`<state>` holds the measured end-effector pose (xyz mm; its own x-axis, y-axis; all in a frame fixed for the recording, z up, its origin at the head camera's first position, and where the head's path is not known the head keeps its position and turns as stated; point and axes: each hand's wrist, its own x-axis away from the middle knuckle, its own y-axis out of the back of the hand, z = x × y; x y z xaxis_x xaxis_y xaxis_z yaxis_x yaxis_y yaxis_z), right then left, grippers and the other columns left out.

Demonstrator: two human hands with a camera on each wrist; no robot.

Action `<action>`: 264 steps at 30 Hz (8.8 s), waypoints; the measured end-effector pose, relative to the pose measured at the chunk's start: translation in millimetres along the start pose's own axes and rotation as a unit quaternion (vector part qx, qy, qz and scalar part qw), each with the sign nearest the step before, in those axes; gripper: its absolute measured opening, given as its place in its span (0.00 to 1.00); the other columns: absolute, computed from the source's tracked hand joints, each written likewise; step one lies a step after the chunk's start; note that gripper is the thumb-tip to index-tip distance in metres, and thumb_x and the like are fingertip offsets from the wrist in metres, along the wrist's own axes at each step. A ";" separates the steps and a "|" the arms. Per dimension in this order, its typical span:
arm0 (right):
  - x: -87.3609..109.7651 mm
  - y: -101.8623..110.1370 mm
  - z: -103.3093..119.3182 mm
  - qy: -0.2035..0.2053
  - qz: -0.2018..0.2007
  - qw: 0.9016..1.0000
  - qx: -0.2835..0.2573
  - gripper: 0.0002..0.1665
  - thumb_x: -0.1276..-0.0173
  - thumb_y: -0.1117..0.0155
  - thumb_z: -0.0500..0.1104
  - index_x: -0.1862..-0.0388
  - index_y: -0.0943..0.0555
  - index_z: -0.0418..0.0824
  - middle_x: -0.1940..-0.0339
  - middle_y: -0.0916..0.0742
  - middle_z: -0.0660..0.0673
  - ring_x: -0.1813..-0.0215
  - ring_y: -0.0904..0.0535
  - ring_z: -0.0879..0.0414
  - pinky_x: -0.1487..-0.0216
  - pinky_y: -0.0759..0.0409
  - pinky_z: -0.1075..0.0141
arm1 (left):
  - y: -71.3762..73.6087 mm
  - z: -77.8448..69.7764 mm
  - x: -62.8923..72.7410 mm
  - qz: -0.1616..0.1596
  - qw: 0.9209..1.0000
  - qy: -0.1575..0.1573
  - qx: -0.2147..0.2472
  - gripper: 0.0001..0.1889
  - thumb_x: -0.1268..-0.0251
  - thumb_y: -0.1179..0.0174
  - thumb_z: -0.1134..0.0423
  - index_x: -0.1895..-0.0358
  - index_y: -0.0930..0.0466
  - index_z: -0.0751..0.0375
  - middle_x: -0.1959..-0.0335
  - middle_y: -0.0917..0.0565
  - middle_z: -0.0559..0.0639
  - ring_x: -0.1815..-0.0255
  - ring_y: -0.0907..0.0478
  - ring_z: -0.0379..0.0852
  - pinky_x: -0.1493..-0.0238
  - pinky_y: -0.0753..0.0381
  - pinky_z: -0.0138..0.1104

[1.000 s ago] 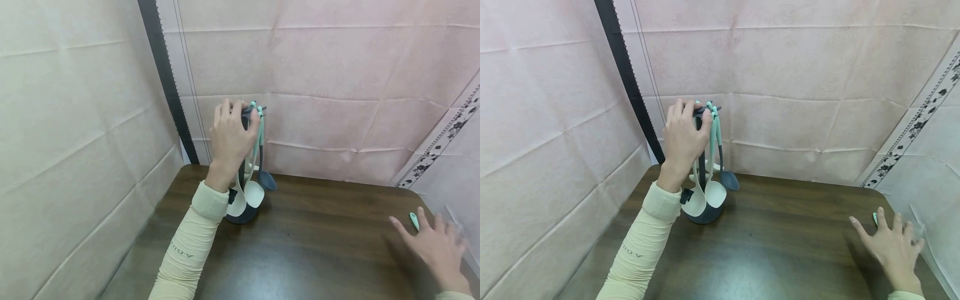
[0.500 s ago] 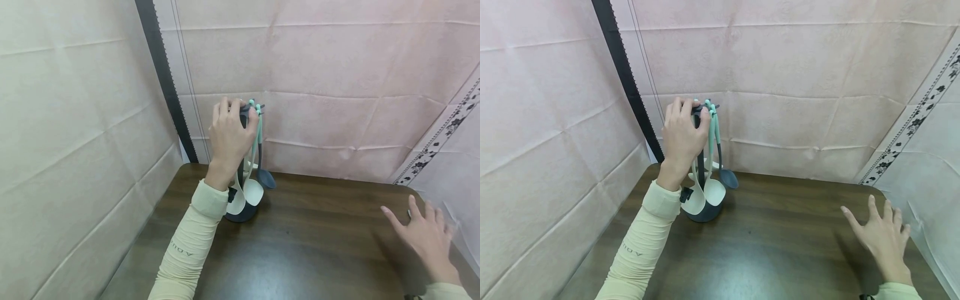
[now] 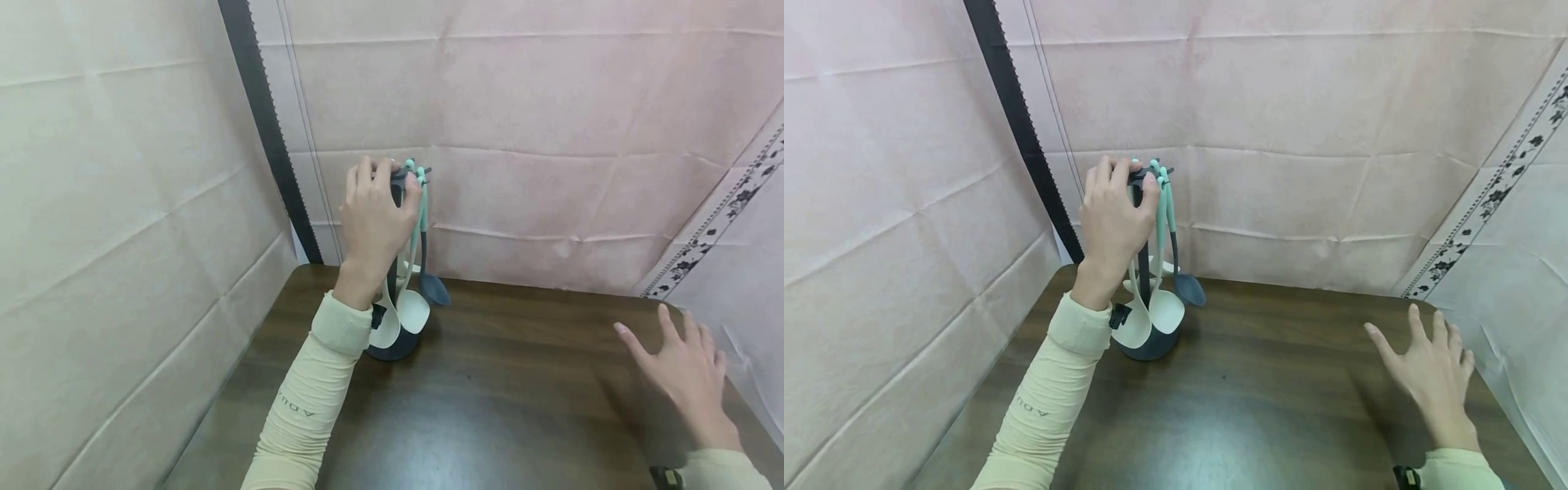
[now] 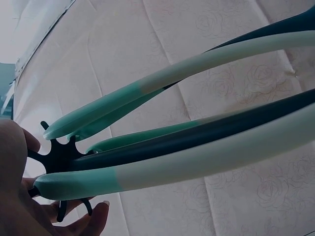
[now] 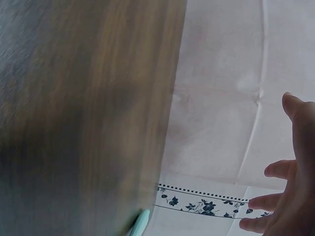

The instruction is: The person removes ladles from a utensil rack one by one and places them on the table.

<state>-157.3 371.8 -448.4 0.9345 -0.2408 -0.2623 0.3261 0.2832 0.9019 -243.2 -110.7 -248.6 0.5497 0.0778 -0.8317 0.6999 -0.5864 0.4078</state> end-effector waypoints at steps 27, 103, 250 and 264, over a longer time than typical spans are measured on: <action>-19.6 3.4 61.1 0.041 -0.041 0.996 -0.063 0.57 0.24 0.46 0.72 0.13 0.48 0.37 0.19 0.40 0.21 0.24 0.46 0.16 0.39 0.47 0.17 | -1.0 -4.0 2.0 -0.001 1.000 0.011 0.004 0.22 0.26 0.49 0.47 0.45 0.14 0.58 0.48 0.20 0.54 0.42 0.25 0.55 0.57 0.14 0.46; 4.4 40.9 319.0 0.317 -0.026 0.924 -0.211 0.46 0.27 0.29 0.58 0.17 0.34 0.47 0.35 0.18 0.38 0.33 0.22 0.42 0.41 0.21 0.39 | 1.5 -7.9 4.4 -0.004 1.000 -0.001 -0.019 0.20 0.26 0.50 0.50 0.47 0.13 0.57 0.47 0.19 0.55 0.40 0.25 0.56 0.62 0.14 0.46; -31.6 66.1 351.0 0.318 -0.127 0.864 -0.369 0.20 0.29 0.29 0.37 0.40 0.17 0.37 0.62 0.10 0.42 0.65 0.12 0.50 0.62 0.17 0.55 | 19.3 -4.9 -1.0 0.039 0.998 -0.036 -0.031 0.17 0.24 0.46 0.52 0.46 0.12 0.55 0.54 0.17 0.51 0.58 0.22 0.47 0.65 0.18 0.38; -29.7 68.0 337.4 0.319 -0.124 0.871 -0.353 0.21 0.29 0.28 0.37 0.39 0.17 0.37 0.63 0.10 0.43 0.64 0.12 0.51 0.61 0.16 0.56 | 47.5 9.7 -25.6 0.231 0.972 -0.019 0.038 0.23 0.22 0.45 0.48 0.30 0.18 0.50 0.30 0.21 0.49 0.35 0.21 0.51 0.38 0.20 0.45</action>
<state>-211.1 85.0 -263.6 0.6389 0.1242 -0.7592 0.3256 0.8505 0.4131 -228.5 -148.3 -211.6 0.7790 -0.2367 -0.5806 0.3463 -0.6095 0.7131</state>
